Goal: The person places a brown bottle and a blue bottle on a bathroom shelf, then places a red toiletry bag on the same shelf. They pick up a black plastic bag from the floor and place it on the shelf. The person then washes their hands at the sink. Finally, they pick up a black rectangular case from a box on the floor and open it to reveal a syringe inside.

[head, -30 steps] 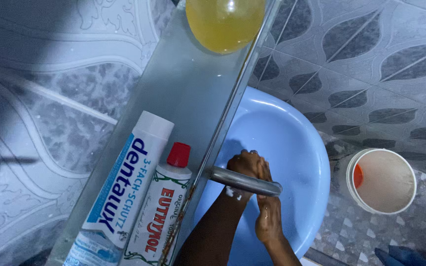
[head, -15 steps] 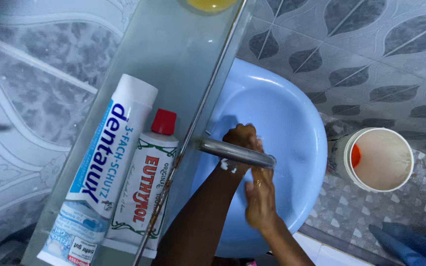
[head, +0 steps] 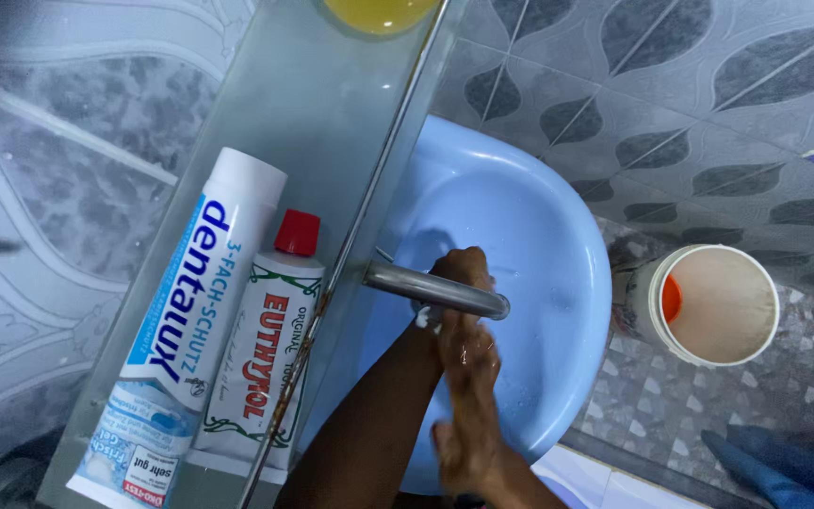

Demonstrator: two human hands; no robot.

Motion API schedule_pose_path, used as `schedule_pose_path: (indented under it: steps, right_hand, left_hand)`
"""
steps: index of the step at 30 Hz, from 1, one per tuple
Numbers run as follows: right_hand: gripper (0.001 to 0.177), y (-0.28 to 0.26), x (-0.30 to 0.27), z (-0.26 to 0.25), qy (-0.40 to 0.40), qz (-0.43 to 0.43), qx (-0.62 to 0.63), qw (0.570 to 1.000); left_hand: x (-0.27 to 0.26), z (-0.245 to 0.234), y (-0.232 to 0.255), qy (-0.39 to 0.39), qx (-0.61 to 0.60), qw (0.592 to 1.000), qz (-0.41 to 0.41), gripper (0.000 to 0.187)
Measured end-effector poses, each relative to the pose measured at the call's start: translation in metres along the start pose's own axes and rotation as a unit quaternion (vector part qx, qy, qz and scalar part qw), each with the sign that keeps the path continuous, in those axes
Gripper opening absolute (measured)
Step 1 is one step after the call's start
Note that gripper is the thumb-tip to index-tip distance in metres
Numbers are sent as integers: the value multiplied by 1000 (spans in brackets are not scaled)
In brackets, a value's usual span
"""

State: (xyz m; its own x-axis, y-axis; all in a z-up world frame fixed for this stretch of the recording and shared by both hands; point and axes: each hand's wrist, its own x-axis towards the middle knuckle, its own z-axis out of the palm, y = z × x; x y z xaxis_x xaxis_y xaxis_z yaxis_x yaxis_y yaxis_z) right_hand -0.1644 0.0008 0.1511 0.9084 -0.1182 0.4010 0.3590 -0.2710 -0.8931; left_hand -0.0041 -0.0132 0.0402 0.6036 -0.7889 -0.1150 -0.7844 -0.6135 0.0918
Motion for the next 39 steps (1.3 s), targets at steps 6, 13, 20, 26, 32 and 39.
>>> schedule_pose_path:
  steps: [6, 13, 20, 26, 32, 39]
  right_hand:
    - [63, 29, 12, -16, 60, 31, -224, 972]
    - [48, 10, -4, -5, 64, 36, 35, 997]
    - [64, 36, 6, -35, 23, 40, -226, 973]
    - [63, 20, -11, -28, -21, 75, -160, 984]
    - [57, 75, -2, -48, 11, 40, -245, 969]
    - [44, 78, -33, -42, 48, 357, 93, 928]
  left_hand:
    - [-1, -7, 3, -3, 5, 1000, 5, 8]
    - [1, -12, 3, 2, 9, 1000, 13, 8]
    - [-2, -14, 13, -9, 7, 999, 31, 9]
    - [-4, -12, 18, -11, 14, 999, 38, 9]
    - [1, -22, 11, 1, 26, 999, 35, 9]
    - [5, -31, 5, 19, 49, 998, 43, 10]
